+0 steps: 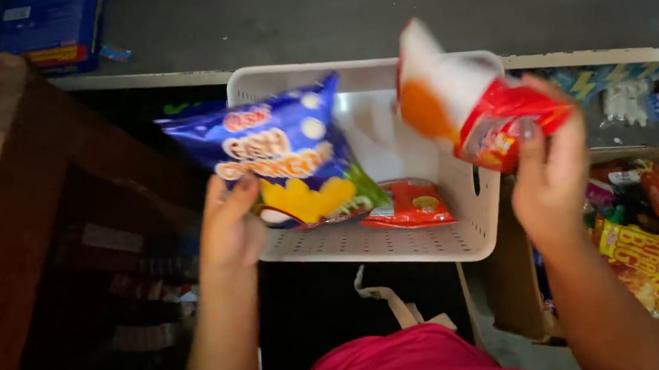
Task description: The person sorts various packaged snacks, including instant noodles and chips, from a large cardboard box into a white plastic basket. They pick up items one by one or in small groups, briefly inspect them, and place them into the basket, occasionally rearranging the contents to fit more items.
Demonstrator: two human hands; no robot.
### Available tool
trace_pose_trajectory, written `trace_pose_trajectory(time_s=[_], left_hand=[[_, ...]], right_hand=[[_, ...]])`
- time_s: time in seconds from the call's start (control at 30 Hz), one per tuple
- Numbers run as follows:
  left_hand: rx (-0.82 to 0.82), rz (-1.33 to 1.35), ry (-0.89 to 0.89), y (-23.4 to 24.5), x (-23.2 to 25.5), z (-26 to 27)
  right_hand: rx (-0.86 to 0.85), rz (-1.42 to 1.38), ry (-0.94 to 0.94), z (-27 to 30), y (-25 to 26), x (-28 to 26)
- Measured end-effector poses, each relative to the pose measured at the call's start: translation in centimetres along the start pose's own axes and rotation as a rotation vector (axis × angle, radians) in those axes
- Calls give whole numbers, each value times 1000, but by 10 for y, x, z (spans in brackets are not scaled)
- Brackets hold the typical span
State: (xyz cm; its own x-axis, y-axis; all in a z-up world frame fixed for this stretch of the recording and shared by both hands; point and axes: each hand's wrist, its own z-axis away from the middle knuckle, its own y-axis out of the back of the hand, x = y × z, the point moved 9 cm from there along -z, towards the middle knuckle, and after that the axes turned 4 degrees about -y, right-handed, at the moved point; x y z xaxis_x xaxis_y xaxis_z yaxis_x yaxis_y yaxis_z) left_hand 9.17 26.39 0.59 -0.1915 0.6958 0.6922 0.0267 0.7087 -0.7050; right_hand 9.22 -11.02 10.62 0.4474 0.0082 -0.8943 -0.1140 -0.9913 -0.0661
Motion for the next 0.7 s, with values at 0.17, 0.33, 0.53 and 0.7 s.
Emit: trace_pose_trajectory(time_s=[0.17,0.33,0.53,0.7], left_hand=[[34,-132,-106,0,26,-3],[63,-215,-120,1,12,-4],[43,-400,-133,-20,4,-7],[-29,-336,-68,-36,-21,-11]], right_hand=[[-367,972,409,14,-80,-25],[-745,1226,324,37,-111,74],[-1026,1099,-69,38,-112,103],[-827,557,-136,16,-103,60]])
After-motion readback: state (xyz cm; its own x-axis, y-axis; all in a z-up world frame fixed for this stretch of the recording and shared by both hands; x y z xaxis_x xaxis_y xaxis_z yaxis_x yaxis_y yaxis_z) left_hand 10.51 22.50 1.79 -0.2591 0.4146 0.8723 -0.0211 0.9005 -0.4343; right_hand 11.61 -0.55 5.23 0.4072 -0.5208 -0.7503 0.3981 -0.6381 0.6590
